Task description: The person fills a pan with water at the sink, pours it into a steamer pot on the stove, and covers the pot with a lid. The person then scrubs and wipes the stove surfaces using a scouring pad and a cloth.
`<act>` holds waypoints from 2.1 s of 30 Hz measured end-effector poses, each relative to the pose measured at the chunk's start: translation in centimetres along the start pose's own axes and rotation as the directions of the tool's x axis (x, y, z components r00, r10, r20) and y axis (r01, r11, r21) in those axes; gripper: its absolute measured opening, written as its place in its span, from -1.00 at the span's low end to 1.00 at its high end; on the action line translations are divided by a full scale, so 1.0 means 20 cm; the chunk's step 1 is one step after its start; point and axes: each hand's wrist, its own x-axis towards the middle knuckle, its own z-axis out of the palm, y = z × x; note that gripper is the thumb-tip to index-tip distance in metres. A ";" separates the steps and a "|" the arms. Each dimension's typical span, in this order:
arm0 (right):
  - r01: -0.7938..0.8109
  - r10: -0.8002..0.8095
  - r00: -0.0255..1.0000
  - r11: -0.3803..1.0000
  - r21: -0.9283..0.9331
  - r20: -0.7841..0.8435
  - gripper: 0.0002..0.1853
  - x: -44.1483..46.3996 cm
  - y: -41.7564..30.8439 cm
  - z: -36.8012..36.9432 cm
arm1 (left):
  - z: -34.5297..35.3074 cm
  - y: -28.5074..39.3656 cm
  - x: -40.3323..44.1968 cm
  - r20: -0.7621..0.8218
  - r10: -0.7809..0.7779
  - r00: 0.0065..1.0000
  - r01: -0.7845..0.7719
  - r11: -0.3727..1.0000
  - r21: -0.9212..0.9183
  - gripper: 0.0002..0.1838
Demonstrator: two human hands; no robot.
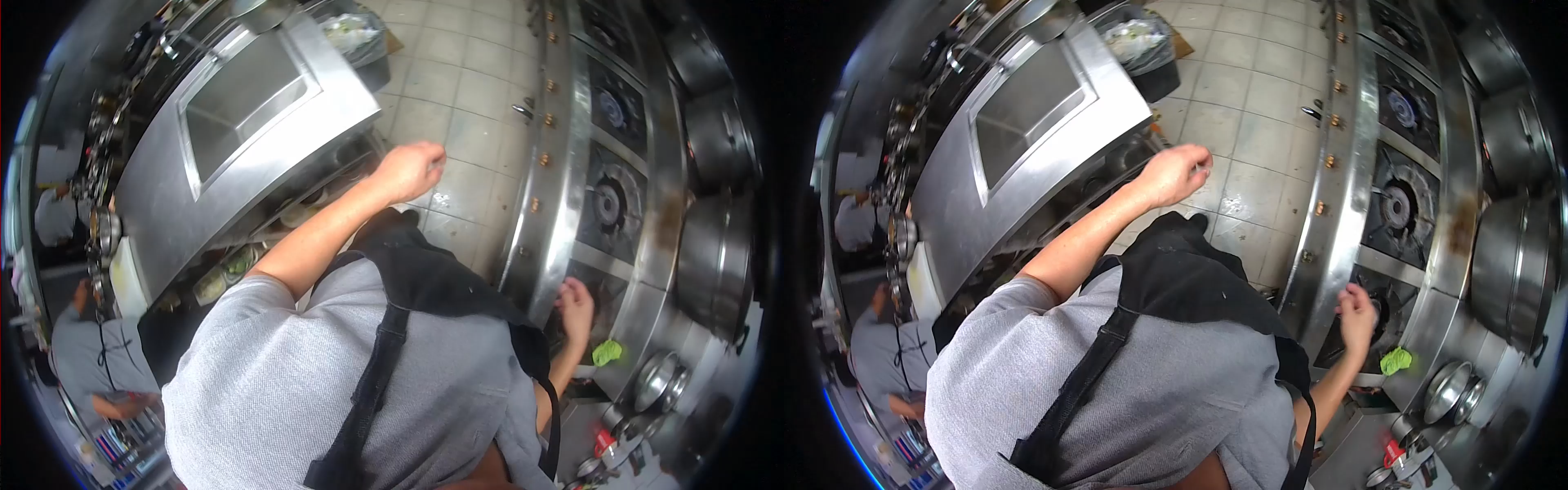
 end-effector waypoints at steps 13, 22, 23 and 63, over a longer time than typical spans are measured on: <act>0.048 -0.008 0.980 0.980 -0.193 0.200 -0.66 -0.55 0.61 1.17 | -0.41 -0.98 -0.43 -0.428 0.057 0.902 0.143 0.896 0.421 -0.18; -0.222 0.250 0.892 0.968 -0.117 0.378 -0.84 -0.70 0.60 1.60 | -0.38 -1.07 -0.44 -0.399 0.013 0.917 0.125 0.940 0.317 -0.15; -0.129 0.172 0.901 0.983 -0.132 0.398 -0.85 -0.66 0.68 1.65 | -0.38 -1.08 -0.44 -0.386 0.010 0.922 0.122 0.941 0.315 -0.14; -0.763 0.817 0.463 0.564 0.316 -0.343 -0.12 0.61 1.74 1.80 | -0.27 -0.95 -0.29 -0.279 0.137 0.951 0.082 0.756 0.649 -0.23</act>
